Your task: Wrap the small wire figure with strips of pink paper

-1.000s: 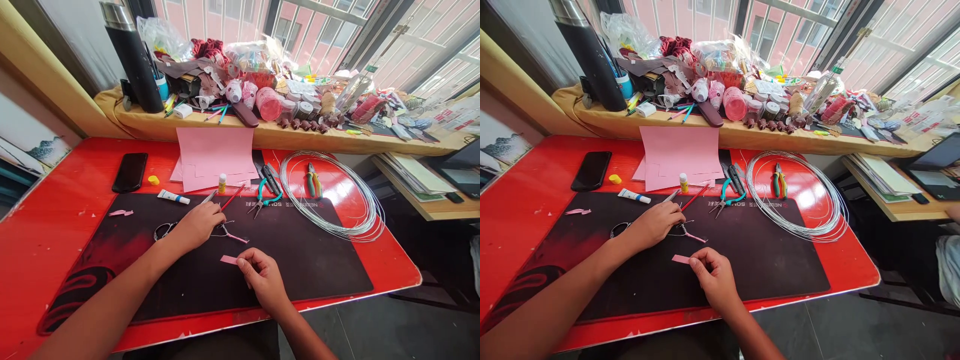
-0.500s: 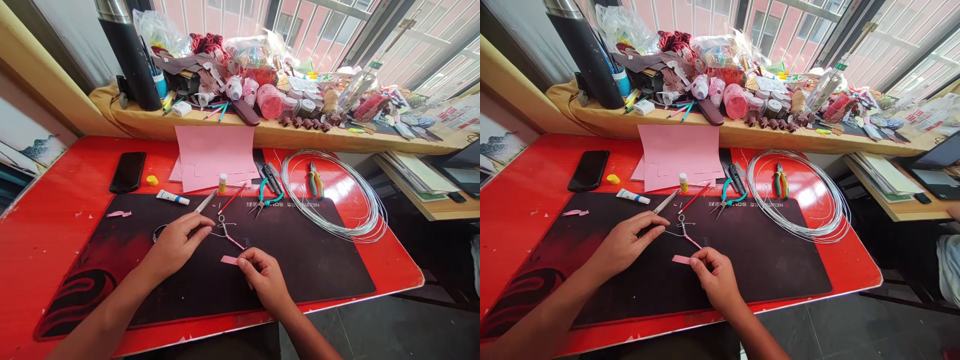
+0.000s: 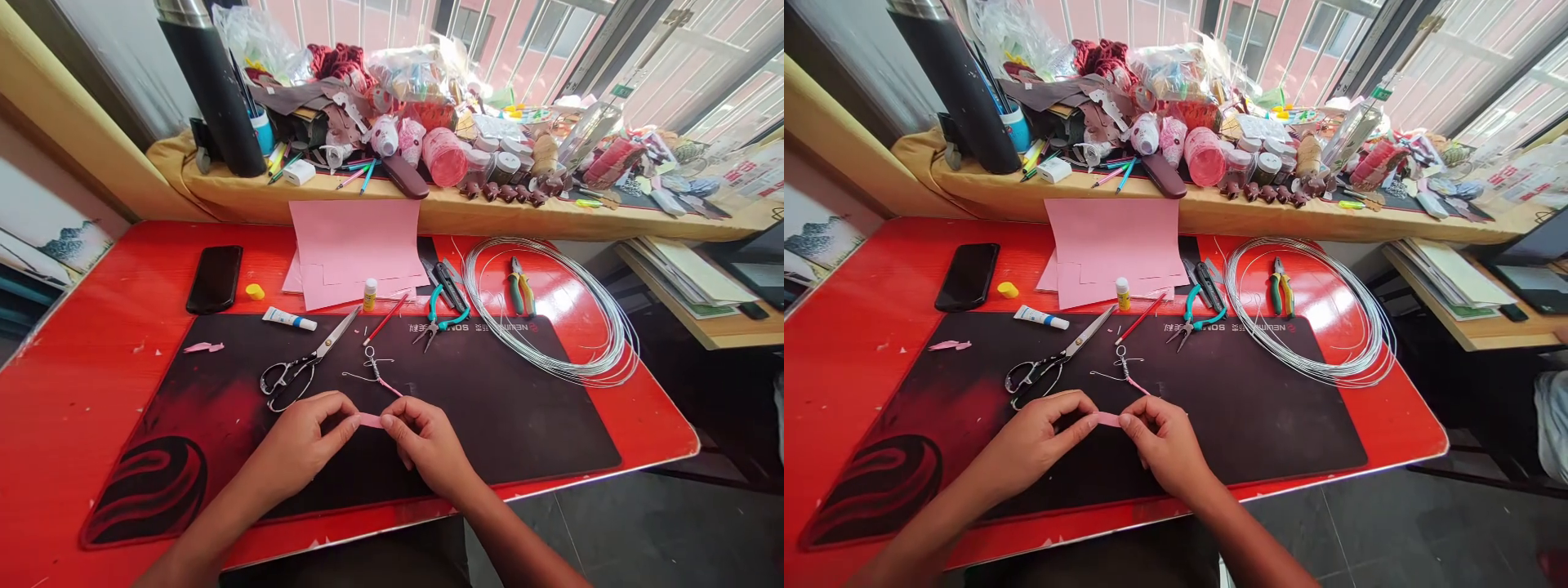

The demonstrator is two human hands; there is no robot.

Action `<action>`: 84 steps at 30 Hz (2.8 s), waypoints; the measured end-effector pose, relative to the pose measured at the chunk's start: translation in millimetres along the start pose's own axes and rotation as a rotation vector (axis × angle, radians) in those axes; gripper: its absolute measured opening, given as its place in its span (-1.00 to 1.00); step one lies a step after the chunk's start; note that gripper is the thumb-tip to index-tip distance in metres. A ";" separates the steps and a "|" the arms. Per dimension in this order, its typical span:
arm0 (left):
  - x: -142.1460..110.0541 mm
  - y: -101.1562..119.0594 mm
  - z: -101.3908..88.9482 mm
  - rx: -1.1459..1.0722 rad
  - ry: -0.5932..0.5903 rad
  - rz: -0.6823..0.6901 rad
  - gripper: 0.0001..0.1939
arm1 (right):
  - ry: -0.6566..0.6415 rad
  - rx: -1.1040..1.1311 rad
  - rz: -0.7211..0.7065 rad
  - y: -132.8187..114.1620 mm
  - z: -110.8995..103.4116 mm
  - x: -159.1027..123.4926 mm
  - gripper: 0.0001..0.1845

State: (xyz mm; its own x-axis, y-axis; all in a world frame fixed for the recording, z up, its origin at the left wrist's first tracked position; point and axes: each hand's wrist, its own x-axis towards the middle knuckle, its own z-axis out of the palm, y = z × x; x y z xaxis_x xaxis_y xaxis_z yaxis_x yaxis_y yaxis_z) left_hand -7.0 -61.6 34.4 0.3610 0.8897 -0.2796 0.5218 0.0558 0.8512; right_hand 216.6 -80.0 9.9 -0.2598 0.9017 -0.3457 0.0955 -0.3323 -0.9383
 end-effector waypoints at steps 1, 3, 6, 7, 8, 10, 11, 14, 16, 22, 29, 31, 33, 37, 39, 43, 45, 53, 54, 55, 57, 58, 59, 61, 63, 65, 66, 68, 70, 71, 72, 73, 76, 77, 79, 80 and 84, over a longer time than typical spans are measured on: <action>-0.3 -0.4 0.1 -0.008 0.007 -0.007 -0.67 | 0.001 0.000 0.001 -0.3 -0.6 0.3 -0.63; -0.1 -0.8 0.7 -0.022 0.019 -0.018 -0.67 | 0.007 0.004 0.009 -0.8 -1.5 0.5 -0.65; 0.7 -0.6 1.7 -0.027 0.023 -0.026 -0.66 | 0.018 -0.002 0.022 -1.2 -1.4 0.4 -0.66; 1.0 -0.6 1.7 -0.029 0.021 -0.026 -0.65 | 0.018 -0.006 0.028 -1.4 -1.2 0.4 -0.66; 1.3 -0.7 1.3 -0.030 0.019 -0.025 -0.65 | 0.017 -0.012 0.032 -1.7 -1.2 0.5 -0.66; 2.3 -1.4 -1.1 -0.027 0.026 -0.024 -0.65 | 0.028 -0.046 0.014 -2.7 -2.4 1.1 -0.67; 3.2 -2.1 -3.3 -0.022 0.036 -0.026 -0.65 | 0.045 -0.081 -0.012 -3.6 -3.9 1.6 -0.68; 6.9 -4.7 -12.7 -0.003 0.087 -0.042 -0.64 | 0.132 -0.254 -0.137 -7.6 -12.1 3.4 -0.71; 9.8 -6.1 -19.6 -0.006 0.121 -0.056 -0.62 | 0.181 -0.379 -0.196 -11.0 -19.7 5.0 -0.73; 16.3 -6.2 -29.7 0.004 0.209 -0.078 -0.59 | 0.195 -0.749 -0.272 -19.6 -34.3 14.3 -0.86; 25.6 -11.2 -35.6 0.142 0.277 -0.067 -0.64 | 0.115 -1.092 -0.261 -23.9 -26.7 30.2 -0.81; 31.6 -14.8 -37.4 0.205 0.302 -0.042 -0.66 | 0.100 -1.148 -0.246 -23.7 -24.9 33.9 -0.81; 39.0 -18.1 -38.0 0.256 0.316 -0.010 -0.69 | 0.082 -1.178 -0.232 -23.0 -24.0 36.0 -0.82; 53.2 -21.3 -35.6 0.328 0.286 0.061 -0.73 | 0.063 -1.178 -0.200 -22.6 -23.6 36.3 -0.84; 57.8 -20.6 -34.1 0.371 0.244 0.097 -0.74 | 0.057 -1.164 -0.193 -23.4 -23.5 36.2 -0.86; 59.5 -16.8 -34.1 0.416 0.135 0.158 -0.73 | 0.051 -1.140 -0.196 -25.9 -23.2 37.4 -0.90; 57.5 -14.7 -35.3 0.403 0.098 0.148 -0.72 | 0.052 -1.132 -0.198 -26.7 -23.0 38.0 -0.92; 51.0 -14.4 -39.8 0.284 0.074 0.080 -0.73 | 0.026 -1.123 -0.188 -29.8 -23.9 38.6 -0.92; 51.3 -14.6 -39.9 0.299 0.078 0.074 -0.73 | 0.021 -1.123 -0.185 -30.4 -23.8 38.7 -0.92; 51.8 -14.7 -39.9 0.318 0.081 0.069 -0.74 | 0.017 -1.124 -0.183 -30.9 -23.7 38.8 -0.92; 53.1 -14.5 -39.7 0.355 0.086 0.067 -0.73 | 0.013 -1.124 -0.184 -31.4 -23.5 39.0 -0.91; 53.6 -14.3 -39.5 0.375 0.086 0.068 -0.73 | 0.014 -1.123 -0.186 -31.4 -23.4 39.0 -0.91; 54.1 -13.9 -39.1 0.397 0.084 0.068 -0.72 | 0.016 -1.123 -0.187 -31.2 -23.4 39.0 -0.91; 54.6 -13.1 -37.9 0.436 0.069 0.068 -0.72 | 0.024 -1.120 -0.188 -30.4 -23.6 38.8 -0.92; 54.8 -12.2 -36.2 0.467 0.052 0.066 -0.71 | 0.033 -1.112 -0.192 -29.1 -24.2 38.7 -0.92; 55.1 -11.3 -34.6 0.484 0.047 0.052 -0.71 | 0.041 -1.101 -0.193 -28.0 -24.8 38.8 -0.93; 55.3 -10.7 -34.0 0.482 0.046 0.040 -0.70 | 0.044 -1.095 -0.191 -27.6 -25.0 38.8 -0.93; 56.0 -9.4 -33.7 0.452 0.036 0.016 -0.70 | 0.051 -1.086 -0.186 -27.3 -25.2 38.9 -0.93; 56.7 -7.9 -34.6 0.411 0.010 0.013 -0.70 | 0.055 -1.080 -0.187 -27.5 -25.0 39.0 -0.93; 57.0 -7.2 -35.2 0.396 -0.003 0.021 -0.71 | 0.057 -1.078 -0.188 -27.8 -25.0 39.1 -0.93; 57.1 -6.5 -35.9 0.384 -0.012 0.031 -0.71 | 0.057 -1.077 -0.189 -28.1 -24.9 39.1 -0.93; 57.0 -5.9 -36.6 0.373 -0.016 0.041 -0.71 | 0.057 -1.075 -0.187 -28.4 -24.9 39.0 -0.92; 56.3 -4.4 -38.0 0.331 -0.020 0.045 -0.72 | 0.057 -1.068 -0.178 -28.8 -24.9 38.9 -0.92; 55.9 -4.1 -38.2 0.320 -0.024 0.036 -0.73 | 0.057 -1.065 -0.178 -28.8 -24.9 38.9 -0.91; 55.1 -3.3 -38.0 0.314 -0.025 0.013 -0.75 | 0.055 -1.059 -0.178 -28.5 -24.8 38.8 -0.92; 54.6 -3.0 -37.6 0.318 -0.023 0.002 -0.76 | 0.056 -1.055 -0.178 -28.2 -24.8 38.7 -0.92; 53.1 -2.4 -34.2 0.337 -0.004 -0.008 -0.76 | 0.057 -1.044 -0.182 -27.1 -24.6 38.7 -0.92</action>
State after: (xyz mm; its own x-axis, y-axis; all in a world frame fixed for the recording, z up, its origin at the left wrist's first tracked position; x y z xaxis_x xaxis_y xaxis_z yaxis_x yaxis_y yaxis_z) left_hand -15.5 1.0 32.7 0.3585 0.8879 -0.2884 0.7509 -0.0907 0.6541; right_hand 227.6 -29.3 22.0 -0.3103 0.9345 -0.1746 0.8446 0.1867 -0.5017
